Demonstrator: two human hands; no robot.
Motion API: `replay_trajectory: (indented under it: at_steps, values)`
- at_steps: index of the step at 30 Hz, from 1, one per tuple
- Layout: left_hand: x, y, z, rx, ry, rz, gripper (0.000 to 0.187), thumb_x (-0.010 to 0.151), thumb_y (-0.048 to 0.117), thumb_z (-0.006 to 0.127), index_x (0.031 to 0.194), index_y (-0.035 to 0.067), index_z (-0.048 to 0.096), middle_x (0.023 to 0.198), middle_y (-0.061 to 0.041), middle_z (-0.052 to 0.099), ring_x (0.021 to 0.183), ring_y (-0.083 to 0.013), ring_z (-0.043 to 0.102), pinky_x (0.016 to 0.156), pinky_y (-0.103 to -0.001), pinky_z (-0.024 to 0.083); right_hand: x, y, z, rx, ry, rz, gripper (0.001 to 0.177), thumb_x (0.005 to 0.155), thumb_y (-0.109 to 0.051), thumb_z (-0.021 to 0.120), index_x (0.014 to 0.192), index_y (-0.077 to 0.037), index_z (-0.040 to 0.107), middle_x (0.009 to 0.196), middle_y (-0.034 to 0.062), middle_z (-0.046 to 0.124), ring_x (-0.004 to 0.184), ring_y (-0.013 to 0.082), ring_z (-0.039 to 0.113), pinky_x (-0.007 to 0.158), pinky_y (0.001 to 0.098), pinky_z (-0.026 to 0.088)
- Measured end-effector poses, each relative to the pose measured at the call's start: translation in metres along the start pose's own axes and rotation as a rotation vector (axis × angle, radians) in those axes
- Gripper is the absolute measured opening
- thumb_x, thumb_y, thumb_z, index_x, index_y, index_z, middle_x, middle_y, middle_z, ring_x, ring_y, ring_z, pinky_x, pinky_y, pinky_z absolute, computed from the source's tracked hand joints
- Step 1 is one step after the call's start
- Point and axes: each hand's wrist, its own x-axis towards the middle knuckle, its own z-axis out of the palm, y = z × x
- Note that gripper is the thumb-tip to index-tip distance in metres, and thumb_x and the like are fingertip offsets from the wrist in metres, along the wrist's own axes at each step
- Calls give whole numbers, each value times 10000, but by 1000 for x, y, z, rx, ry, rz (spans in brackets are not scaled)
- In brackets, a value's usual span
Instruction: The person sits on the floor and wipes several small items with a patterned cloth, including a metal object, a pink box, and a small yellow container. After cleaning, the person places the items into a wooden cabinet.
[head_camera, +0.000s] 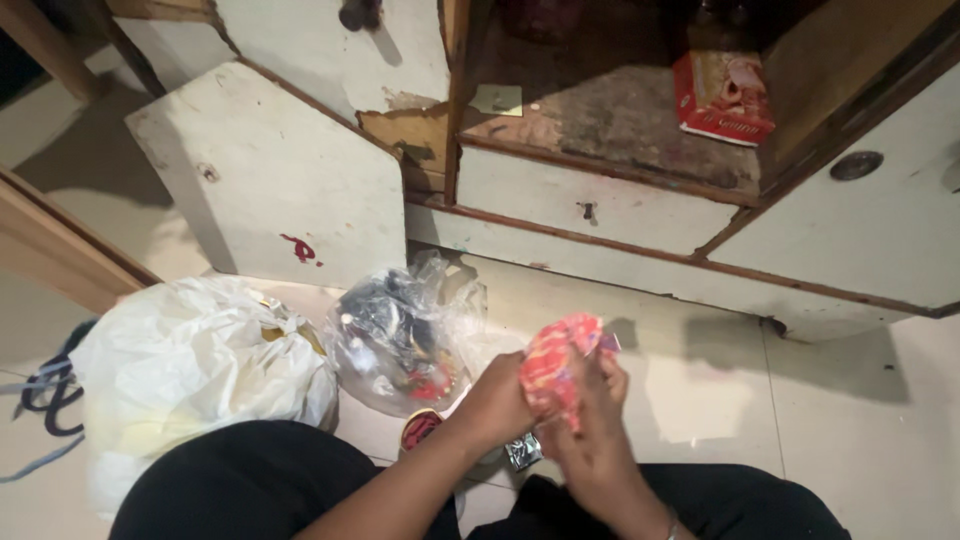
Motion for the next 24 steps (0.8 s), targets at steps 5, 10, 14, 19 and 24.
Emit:
replay_trajectory:
  at_steps: [5, 10, 14, 19, 24]
  values:
    - [1, 15, -1, -40, -18, 11, 452, 806, 141, 734, 1249, 82, 666, 904, -206, 733, 815, -337, 737, 765, -398, 556, 24, 30, -20, 163, 146, 525, 705, 970, -319, 559, 1598, -93, 331, 1337, 203, 411, 1233, 293, 484, 1056, 403, 450]
    - [1, 11, 3, 16, -50, -102, 421, 819, 183, 728, 1222, 83, 652, 892, -217, 733, 809, -364, 731, 743, -431, 553, 10, 24, -17, 35, 71, 311, 693, 1005, -283, 546, 1590, -34, 270, 1414, 229, 407, 1325, 329, 367, 1122, 437, 342]
    - [2, -1, 4, 143, 44, 87, 275, 820, 191, 768, 1021, 7, 730, 923, -229, 735, 865, -377, 710, 762, -433, 553, -4, 9, -2, 14, 11, 49, 670, 1045, -251, 524, 1577, 27, 225, 1498, 298, 358, 1424, 384, 272, 1168, 485, 233]
    - [4, 4, 2, 30, -86, -76, 410, 818, 183, 715, 1221, 115, 695, 943, -204, 747, 819, -325, 744, 765, -391, 557, 13, 20, -8, 60, 139, 333, 642, 1016, -286, 520, 1566, -27, 313, 1517, 239, 375, 1356, 368, 380, 1089, 473, 351]
    - [1, 23, -1, -142, -92, -121, 490, 835, 246, 747, 1317, 205, 668, 1052, -107, 784, 888, -287, 769, 817, -338, 565, 34, 43, -41, 471, 372, 808, 584, 998, -376, 512, 1509, -105, 431, 1373, 155, 606, 1169, 227, 621, 966, 363, 508]
